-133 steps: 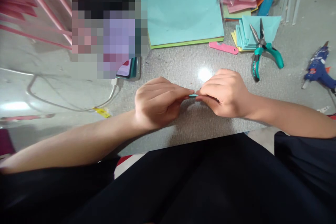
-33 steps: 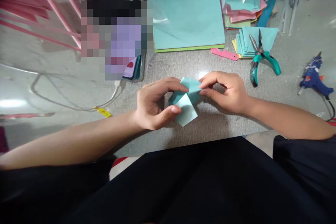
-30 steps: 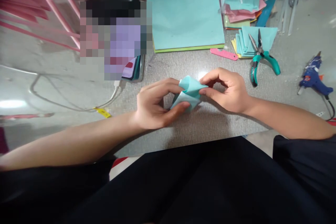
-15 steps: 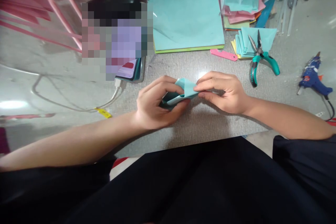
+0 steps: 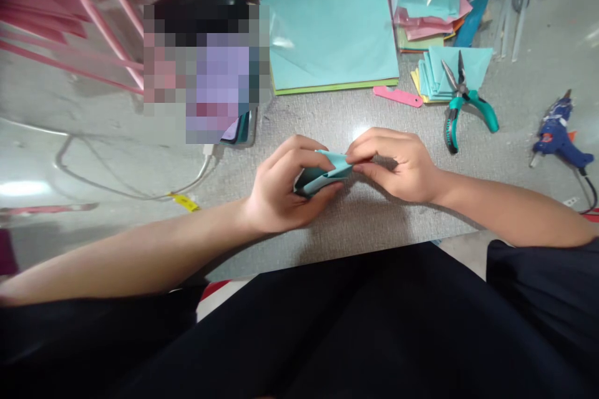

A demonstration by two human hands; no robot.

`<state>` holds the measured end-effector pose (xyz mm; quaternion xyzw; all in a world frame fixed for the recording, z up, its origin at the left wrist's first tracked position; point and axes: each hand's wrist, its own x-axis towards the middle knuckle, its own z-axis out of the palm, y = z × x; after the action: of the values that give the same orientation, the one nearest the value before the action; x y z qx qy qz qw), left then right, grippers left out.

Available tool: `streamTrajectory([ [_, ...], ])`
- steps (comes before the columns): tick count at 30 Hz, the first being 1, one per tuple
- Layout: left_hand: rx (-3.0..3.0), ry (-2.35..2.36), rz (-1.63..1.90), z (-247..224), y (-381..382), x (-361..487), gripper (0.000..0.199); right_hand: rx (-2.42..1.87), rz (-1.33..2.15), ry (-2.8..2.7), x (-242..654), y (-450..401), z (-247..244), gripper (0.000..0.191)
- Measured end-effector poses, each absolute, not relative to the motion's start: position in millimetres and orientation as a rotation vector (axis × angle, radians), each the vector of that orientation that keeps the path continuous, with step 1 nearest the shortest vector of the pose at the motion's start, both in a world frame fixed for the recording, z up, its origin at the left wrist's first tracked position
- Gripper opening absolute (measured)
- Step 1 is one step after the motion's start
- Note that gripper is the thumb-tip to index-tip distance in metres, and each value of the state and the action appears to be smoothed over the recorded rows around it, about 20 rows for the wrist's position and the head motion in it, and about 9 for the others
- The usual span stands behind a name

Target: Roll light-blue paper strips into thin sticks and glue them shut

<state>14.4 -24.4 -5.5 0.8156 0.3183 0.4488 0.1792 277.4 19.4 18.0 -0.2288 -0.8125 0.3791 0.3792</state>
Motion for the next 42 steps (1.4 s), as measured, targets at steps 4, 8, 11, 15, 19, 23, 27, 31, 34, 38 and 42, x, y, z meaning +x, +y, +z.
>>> streamTrajectory([
  [4,2.29,0.915,1.271,-3,-26,14,0.026,-0.654,1.071,-2.035,277,19,17,0.006],
  [8,2.289,0.895,1.314,-3,-24,13,0.024,-0.69,1.093,-2.066,279,19,17,0.005],
  [11,2.251,0.776,1.3,-1,-22,9,0.024,-0.641,1.073,-2.061,279,20,17,0.008],
  [15,2.199,0.703,1.249,4,-19,5,0.03,-0.641,1.075,-2.012,280,22,19,0.015],
  [19,2.214,0.738,1.266,5,-18,9,0.035,-0.656,1.109,-1.962,283,24,20,0.019],
  [23,2.212,0.767,1.277,2,-20,15,0.028,-0.558,1.132,-1.951,284,26,19,0.021],
  [27,2.226,0.827,1.304,-1,-23,17,0.027,-0.535,1.169,-2.018,284,26,21,0.02],
  [31,2.234,0.876,1.315,0,-25,18,0.029,-0.511,1.166,-2.05,282,25,23,0.024],
  [34,2.238,0.865,1.299,2,-26,17,0.03,-0.513,1.157,-2.051,281,24,23,0.023],
  [38,2.271,0.834,1.272,4,-26,14,0.033,-0.568,1.181,-2.075,281,23,24,0.021],
  [42,2.264,0.841,1.266,5,-26,15,0.034,-0.577,1.206,-2.086,282,23,25,0.015],
])
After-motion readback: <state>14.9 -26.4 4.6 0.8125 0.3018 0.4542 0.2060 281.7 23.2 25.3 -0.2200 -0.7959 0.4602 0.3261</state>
